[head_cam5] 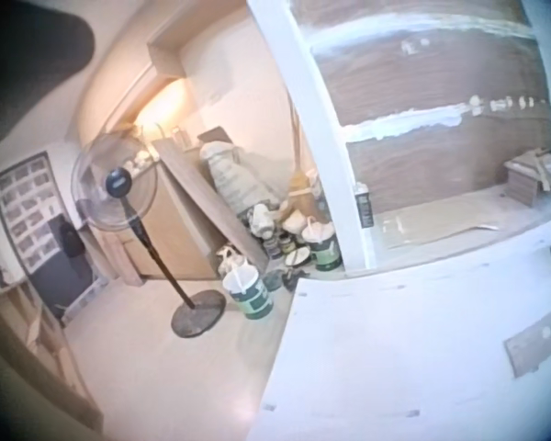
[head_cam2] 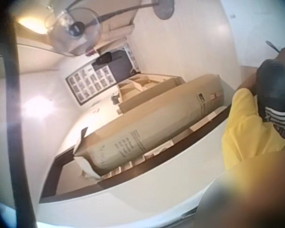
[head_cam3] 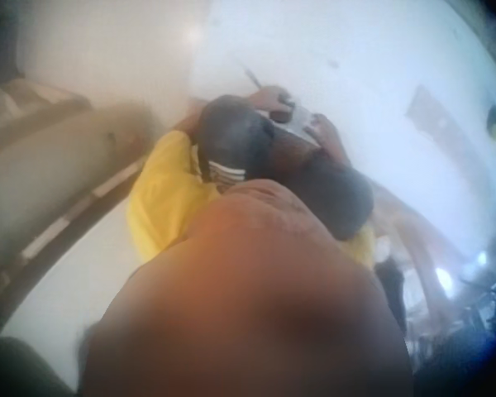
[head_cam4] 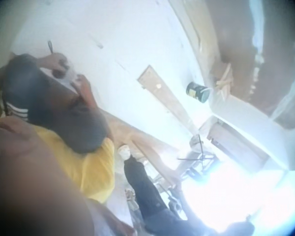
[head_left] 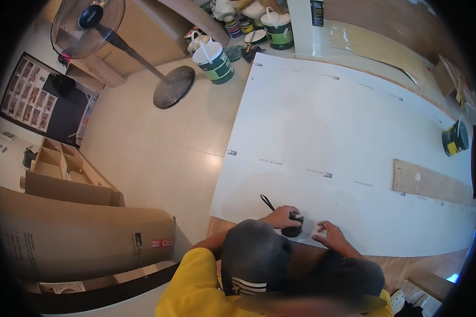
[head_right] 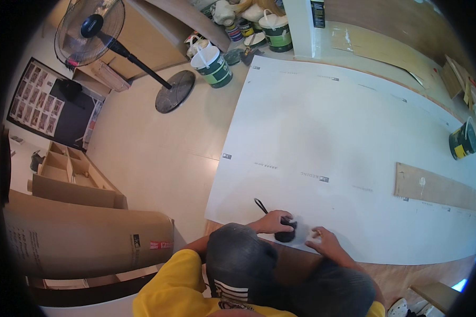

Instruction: The person kneels on the floor and installs large white flooring panels, aligning them with existing wood-look planks. They lift and position the panels by hand, occasionally walking around the room to reposition materials.

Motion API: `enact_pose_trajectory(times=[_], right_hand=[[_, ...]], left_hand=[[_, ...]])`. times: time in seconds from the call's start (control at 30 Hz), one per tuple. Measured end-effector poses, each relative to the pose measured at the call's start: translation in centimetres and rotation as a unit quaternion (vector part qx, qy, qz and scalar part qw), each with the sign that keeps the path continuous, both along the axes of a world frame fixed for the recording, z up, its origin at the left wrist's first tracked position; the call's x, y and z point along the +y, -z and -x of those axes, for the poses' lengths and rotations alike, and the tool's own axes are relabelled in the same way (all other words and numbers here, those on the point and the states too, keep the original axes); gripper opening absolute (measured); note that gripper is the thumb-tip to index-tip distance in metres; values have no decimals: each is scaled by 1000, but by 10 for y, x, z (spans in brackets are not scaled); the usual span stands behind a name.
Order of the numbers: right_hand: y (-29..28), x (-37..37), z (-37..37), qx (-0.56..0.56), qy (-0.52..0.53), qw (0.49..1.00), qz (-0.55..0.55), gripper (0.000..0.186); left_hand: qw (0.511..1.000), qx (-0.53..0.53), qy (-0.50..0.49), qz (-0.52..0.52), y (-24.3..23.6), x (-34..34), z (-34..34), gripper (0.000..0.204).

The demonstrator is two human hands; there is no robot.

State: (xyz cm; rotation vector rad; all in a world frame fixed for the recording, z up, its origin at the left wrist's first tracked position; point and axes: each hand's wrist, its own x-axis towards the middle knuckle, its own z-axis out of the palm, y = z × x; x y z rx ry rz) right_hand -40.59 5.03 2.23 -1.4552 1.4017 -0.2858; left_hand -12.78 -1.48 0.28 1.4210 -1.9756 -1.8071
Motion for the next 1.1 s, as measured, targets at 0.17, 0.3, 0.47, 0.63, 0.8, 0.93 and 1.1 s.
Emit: enact_pose_trajectory(times=[0.17,0.3,0.47,0.63,0.8,0.93,1.1], right_hand=[[-3,-18,-52,48,-20,998,-19,58],[-4,25,-42,67,-181,973,130,44],[8,25,-13,121,-328,936,41,37],[0,15,15,127,-239,963,-4,46],[5,33,41,12,-81,997,-10,47],[7,79,102,-123,501,844,-147,38],[6,142,190,-73,587,780,-206,36]], left_hand=[[949,144,-106,-258,9,6,23,53],[989,18,-12,-144,27,16,2,55],[922,41,-294,-249,-36,3,-65,49],[928,26,-345,-140,-173,-22,-81,46],[947,-144,-272,94,-275,1,-35,35],[868,-336,24,366,-280,23,-17,30],[840,-390,-26,376,-277,22,-35,27]])
